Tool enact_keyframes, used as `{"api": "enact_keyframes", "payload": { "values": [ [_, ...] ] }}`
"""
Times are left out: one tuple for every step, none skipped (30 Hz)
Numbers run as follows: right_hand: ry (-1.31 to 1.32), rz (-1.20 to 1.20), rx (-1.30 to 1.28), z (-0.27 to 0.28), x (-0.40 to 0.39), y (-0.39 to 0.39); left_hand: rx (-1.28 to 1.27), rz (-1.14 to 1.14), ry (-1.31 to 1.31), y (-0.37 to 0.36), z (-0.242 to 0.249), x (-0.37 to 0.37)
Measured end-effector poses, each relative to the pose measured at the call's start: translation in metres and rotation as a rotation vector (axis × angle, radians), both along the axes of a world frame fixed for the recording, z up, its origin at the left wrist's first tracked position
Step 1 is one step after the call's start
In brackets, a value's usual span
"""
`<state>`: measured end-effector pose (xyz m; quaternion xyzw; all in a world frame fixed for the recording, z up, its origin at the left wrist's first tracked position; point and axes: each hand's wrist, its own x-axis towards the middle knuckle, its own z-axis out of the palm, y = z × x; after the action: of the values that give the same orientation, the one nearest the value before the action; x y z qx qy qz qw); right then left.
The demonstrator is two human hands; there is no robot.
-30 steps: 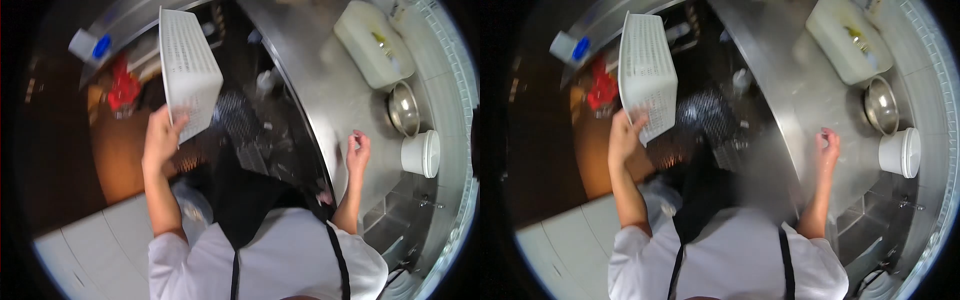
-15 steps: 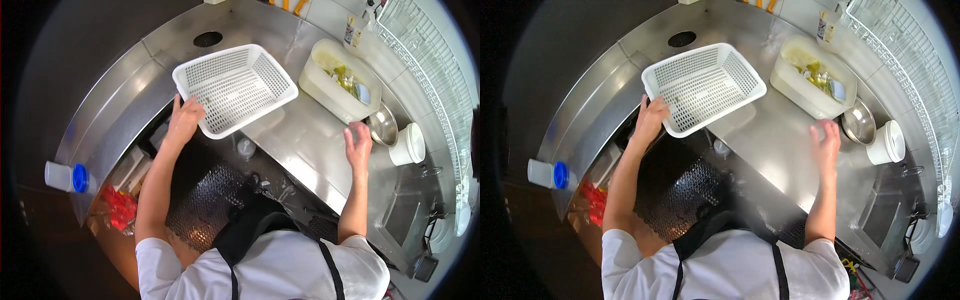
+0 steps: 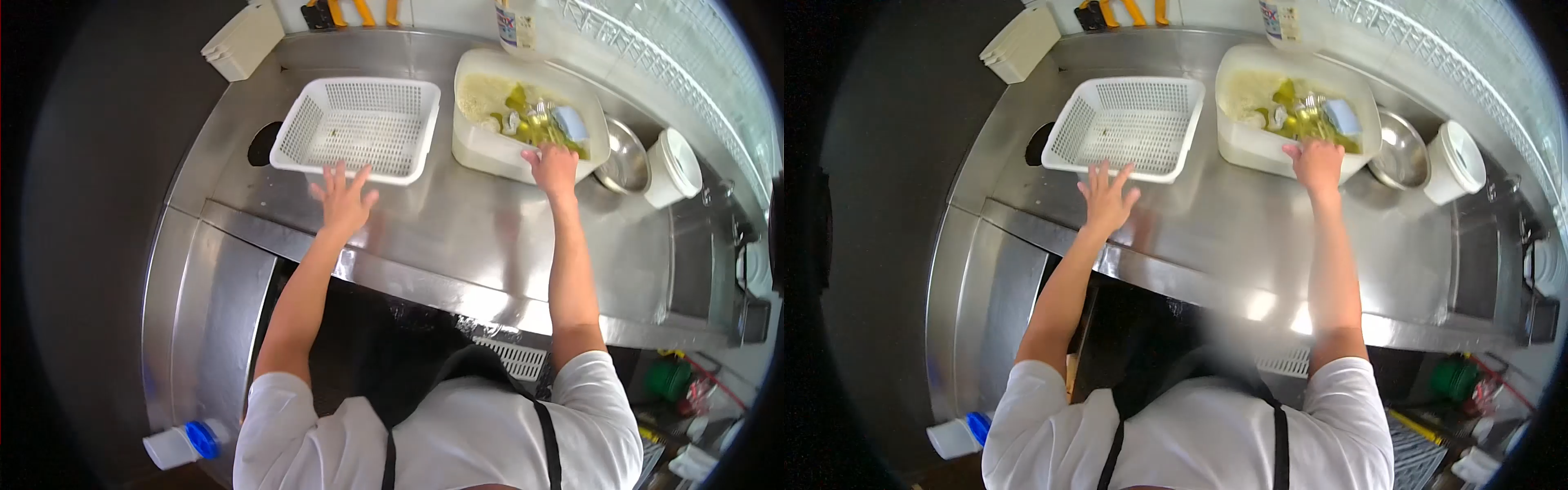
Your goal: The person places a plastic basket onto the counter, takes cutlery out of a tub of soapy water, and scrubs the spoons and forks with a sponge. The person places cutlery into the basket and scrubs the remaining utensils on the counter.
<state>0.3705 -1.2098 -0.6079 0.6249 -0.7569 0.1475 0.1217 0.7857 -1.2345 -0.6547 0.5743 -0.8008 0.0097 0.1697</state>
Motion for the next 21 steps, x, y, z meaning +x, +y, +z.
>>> {"api": "enact_keyframes", "payload": {
  "values": [
    [0.002,-0.014,0.007,0.001,0.003,0.002,-0.040,0.013,0.020,-0.023,-0.013,0.002],
    [0.005,-0.036,0.011,0.001,0.007,0.007,0.021,0.033,-0.019,-0.043,-0.013,0.003],
    [-0.024,-0.054,0.000,0.001,0.015,0.016,0.076,0.043,-0.060,-0.061,-0.010,0.002],
    [-0.038,-0.037,-0.078,-0.004,0.020,0.022,0.121,0.051,-0.094,-0.075,-0.007,0.000],
    [-0.035,-0.016,-0.162,-0.012,0.021,0.024,0.134,0.050,-0.117,-0.084,-0.003,-0.003],
    [-0.027,0.008,-0.240,-0.009,0.023,0.028,0.152,0.051,-0.138,-0.093,0.001,-0.004],
    [-0.041,-0.022,-0.217,-0.007,0.027,0.031,0.165,0.059,-0.161,-0.100,0.004,-0.003],
    [-0.066,-0.049,-0.193,-0.003,0.039,0.030,0.146,0.054,-0.146,-0.108,0.004,-0.001],
    [-0.098,-0.073,-0.167,-0.001,0.050,0.029,0.129,0.052,-0.137,-0.114,0.003,0.003],
    [-0.088,-0.089,-0.146,0.001,0.058,0.030,0.115,0.055,-0.130,-0.117,-0.001,0.006],
    [-0.080,-0.102,-0.125,0.003,0.063,0.031,0.107,0.048,-0.145,-0.113,0.008,0.008],
    [-0.072,-0.114,-0.106,0.004,0.068,0.032,0.032,0.014,-0.106,-0.112,0.009,0.007],
    [-0.048,-0.111,-0.133,0.003,0.072,0.034,-0.040,-0.019,-0.062,-0.110,0.009,0.005],
    [-0.025,-0.121,-0.146,0.001,0.076,0.035,-0.108,-0.048,-0.017,-0.108,0.007,0.002],
    [-0.003,-0.129,-0.154,-0.002,0.081,0.037,-0.117,-0.174,0.073,-0.102,0.014,-0.005],
    [0.021,-0.134,-0.159,-0.004,0.084,0.037,-0.124,-0.296,0.167,-0.097,0.021,-0.015],
    [0.027,-0.124,-0.168,-0.005,0.088,0.040,-0.131,-0.414,0.265,-0.089,0.030,-0.027],
    [0.036,-0.112,-0.181,-0.006,0.092,0.043,-0.098,-0.497,0.313,-0.080,0.035,-0.039],
    [0.046,-0.096,-0.201,-0.004,0.093,0.045,-0.073,-0.578,0.361,-0.073,0.042,-0.052],
    [-0.002,-0.058,-0.151,0.000,0.091,0.047,-0.054,-0.659,0.408,-0.070,0.049,-0.064],
    [-0.050,-0.021,-0.105,0.008,0.089,0.050,-0.052,-0.711,0.408,-0.069,0.055,-0.075]
  ]
}}
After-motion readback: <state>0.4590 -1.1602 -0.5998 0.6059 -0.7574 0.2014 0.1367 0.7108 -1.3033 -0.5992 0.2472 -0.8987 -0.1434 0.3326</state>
